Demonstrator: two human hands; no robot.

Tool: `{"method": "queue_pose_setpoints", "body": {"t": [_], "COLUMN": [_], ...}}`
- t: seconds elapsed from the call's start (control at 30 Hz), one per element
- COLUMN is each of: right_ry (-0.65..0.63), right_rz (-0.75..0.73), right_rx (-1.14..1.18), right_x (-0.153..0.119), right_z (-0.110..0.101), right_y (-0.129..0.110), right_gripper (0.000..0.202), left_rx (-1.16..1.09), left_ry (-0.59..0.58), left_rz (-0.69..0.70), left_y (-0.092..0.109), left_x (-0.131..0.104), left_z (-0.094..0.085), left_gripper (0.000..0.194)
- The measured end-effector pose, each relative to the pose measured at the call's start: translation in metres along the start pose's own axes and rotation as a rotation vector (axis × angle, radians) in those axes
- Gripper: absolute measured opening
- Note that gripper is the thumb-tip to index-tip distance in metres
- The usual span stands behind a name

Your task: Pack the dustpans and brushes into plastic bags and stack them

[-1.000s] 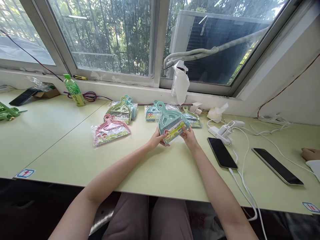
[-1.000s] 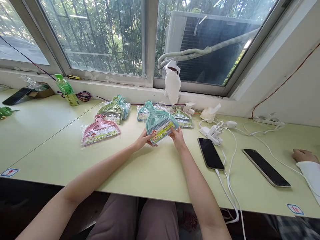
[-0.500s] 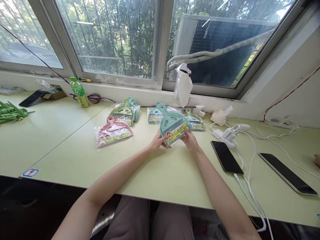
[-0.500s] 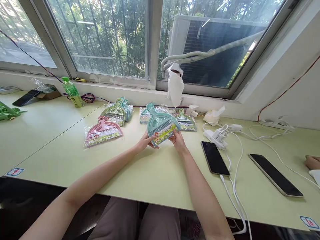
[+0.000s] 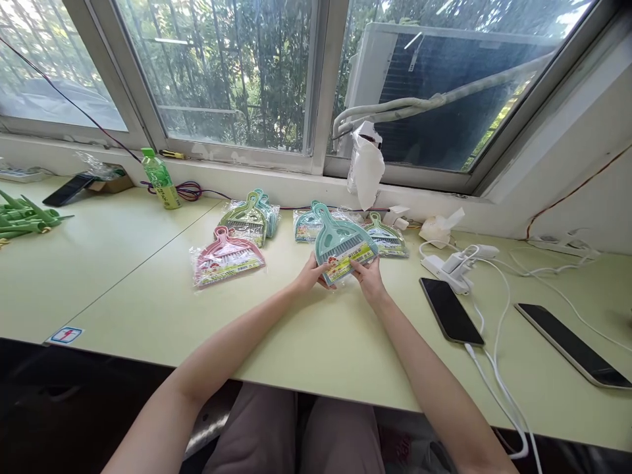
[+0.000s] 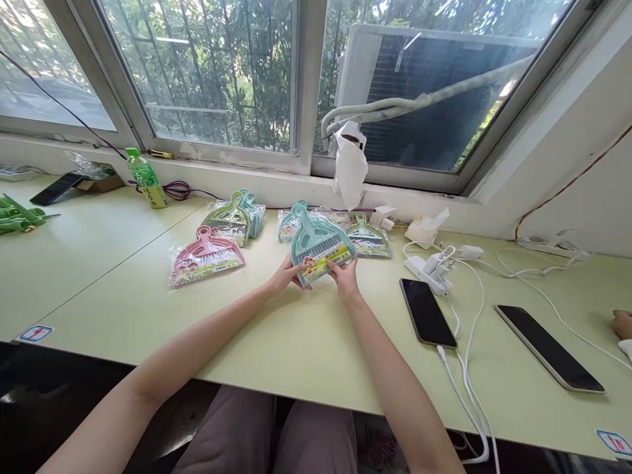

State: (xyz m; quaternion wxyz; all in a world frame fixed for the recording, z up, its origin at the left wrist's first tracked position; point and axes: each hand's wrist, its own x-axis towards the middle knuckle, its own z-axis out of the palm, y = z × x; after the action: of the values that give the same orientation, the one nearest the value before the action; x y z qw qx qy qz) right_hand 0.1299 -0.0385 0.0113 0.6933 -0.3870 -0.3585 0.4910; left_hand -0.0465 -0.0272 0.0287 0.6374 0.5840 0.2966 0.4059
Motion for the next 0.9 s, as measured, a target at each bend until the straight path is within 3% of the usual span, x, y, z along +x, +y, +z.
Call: {"method": "queue_pose_setpoints", "body": {"t": [0.27,0.53,0.63,0.77,0.9], "right_ry": [0.105,0.160,0.146,0.123,0.130], "right_rz": [-0.104,-0.217,-0.223,-0.188,-0.124], "right_rx": [0.063,0.165,0.148,0.116,0.111], "right_x": [-0.002,-0.005,-0.008,-0.011,-0.011], "right_z": [0.003,0.010,0.013,0.016,0.016], "right_y": [-0.004,-0.016,-0.016,-0.006,-0.001], "right_gripper": [0.071,0.074,0.072,0.069,0.068], "left_rx": [0.082,0.022,-0.003,-0.105,-0.180], "left_ry": [-0.150,-0.574,-0.505,-0.272,-0.098], "left_rz": [-0.006,-0.178,-0.103,0.136,0.198], "left_y": [0.011,0.005,0.004,0.010,0.006], "left_x": [0.000,-0.018,-0.015,-0.004,0.002], "left_z": [0.003,0.019,0.015,0.002,0.005], "left_gripper": [0.071,0.075,0.082,0.088,0.085]}}
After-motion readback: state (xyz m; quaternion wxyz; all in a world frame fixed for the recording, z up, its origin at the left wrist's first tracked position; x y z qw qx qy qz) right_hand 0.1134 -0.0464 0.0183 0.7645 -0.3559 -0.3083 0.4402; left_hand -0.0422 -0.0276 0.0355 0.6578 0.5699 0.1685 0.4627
